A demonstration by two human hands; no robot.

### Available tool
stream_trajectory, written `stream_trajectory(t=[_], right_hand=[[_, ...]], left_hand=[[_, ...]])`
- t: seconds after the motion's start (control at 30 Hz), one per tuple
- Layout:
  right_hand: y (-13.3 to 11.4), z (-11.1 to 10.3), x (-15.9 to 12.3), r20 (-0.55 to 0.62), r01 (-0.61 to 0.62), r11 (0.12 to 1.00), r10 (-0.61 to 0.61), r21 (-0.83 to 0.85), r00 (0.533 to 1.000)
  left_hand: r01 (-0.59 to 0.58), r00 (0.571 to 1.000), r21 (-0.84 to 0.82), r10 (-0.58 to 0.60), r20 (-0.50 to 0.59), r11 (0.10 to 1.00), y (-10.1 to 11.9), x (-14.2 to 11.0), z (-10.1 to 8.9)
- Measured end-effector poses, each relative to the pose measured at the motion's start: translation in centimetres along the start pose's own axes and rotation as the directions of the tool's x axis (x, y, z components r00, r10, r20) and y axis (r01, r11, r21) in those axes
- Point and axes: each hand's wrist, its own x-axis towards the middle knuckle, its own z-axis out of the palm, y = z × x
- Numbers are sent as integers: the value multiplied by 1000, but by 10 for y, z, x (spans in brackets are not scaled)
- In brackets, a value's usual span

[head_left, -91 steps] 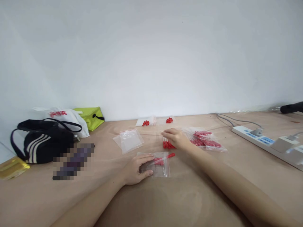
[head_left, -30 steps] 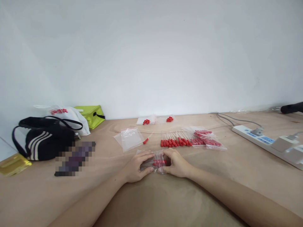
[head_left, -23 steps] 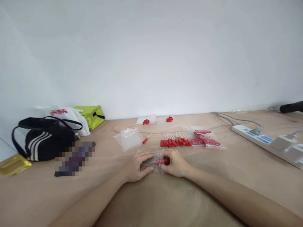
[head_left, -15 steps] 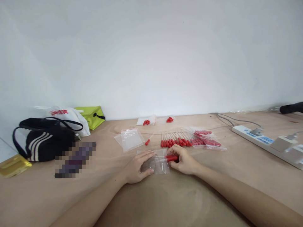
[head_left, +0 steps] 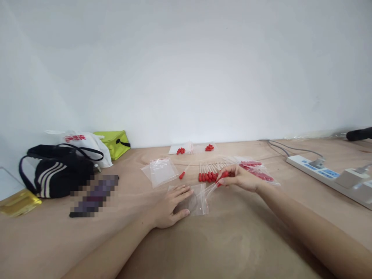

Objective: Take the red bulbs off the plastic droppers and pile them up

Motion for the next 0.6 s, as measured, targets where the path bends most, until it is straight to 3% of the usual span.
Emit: stream_trajectory(t=[0.07,0.13,0.23,0.3,0.37,0.43,0.6], right_hand=[[-6,-21,-1,-59,0,1000,-1,-26,998],[-7,-36,1,-218,77,995,-91,-70,972],[3,-38,10,-449,204,941,-310,-269,838],[14,-30,18,-487,219,853,-460,-473,742],[26,-19,25,-391,223,701,-600,-678,698],[36,-10,31,-252,246,542,-684,-803,685],[50,0,33,-75,179,299,-674,-937,735]], left_hand=[[11,1000,19,-11,-1,1000,0,-1,0],[34,999,40,-34,4,999,3,-2,0],[95,995,83,-96,6,992,12,-3,-1],[163,987,126,-162,-18,979,21,-4,-1],[232,972,163,-224,-66,959,28,-3,0],[281,956,150,-263,-129,948,30,0,1],[385,883,-25,-375,-283,923,10,8,-1]])
